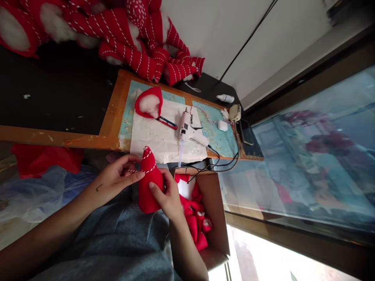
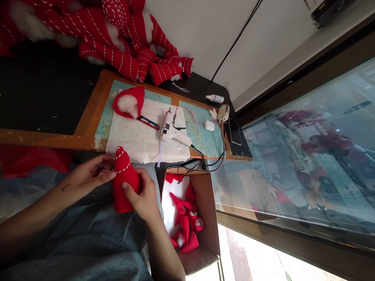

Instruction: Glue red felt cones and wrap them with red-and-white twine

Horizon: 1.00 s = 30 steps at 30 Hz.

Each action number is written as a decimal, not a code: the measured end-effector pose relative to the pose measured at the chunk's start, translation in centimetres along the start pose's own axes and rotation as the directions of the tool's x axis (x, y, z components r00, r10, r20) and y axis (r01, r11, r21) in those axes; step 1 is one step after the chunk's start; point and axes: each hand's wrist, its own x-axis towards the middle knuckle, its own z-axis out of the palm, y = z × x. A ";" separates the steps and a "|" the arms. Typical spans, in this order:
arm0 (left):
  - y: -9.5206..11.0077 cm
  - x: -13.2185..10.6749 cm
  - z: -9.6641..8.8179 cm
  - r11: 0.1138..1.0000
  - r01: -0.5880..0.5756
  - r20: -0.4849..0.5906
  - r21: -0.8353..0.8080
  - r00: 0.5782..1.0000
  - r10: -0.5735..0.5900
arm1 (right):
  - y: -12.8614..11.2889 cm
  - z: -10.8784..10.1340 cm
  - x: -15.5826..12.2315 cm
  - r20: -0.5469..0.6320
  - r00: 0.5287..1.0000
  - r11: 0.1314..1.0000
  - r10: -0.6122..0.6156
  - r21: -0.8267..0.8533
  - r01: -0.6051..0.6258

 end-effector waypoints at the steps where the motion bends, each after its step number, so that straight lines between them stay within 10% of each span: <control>1: 0.1 -0.3 -0.1 0.999 -0.018 -0.037 0.035 0.999 0.019 | 0.2 0.1 0.0 -0.048 0.999 0.999 -0.016 -0.052 0.014; 7: 1.5 -2.3 -0.5 0.991 -0.003 -0.141 0.130 0.990 0.021 | 1.0 0.5 0.1 -0.223 0.971 0.979 -0.092 -0.200 0.047; 17: 1.5 -2.0 0.4 0.994 0.039 -0.086 -0.100 0.995 -0.048 | 0.2 -0.1 -0.8 0.159 0.980 0.919 0.121 0.354 -0.171; 22: 1.5 -1.9 0.9 0.967 0.140 0.092 -0.212 0.988 -0.122 | 0.0 0.0 -1.1 0.223 0.972 0.935 0.069 0.326 -0.141; 30: 1.3 -1.2 0.7 0.961 0.137 0.072 -0.240 0.990 -0.124 | -0.4 0.4 -0.6 0.111 0.992 0.980 0.056 0.184 -0.076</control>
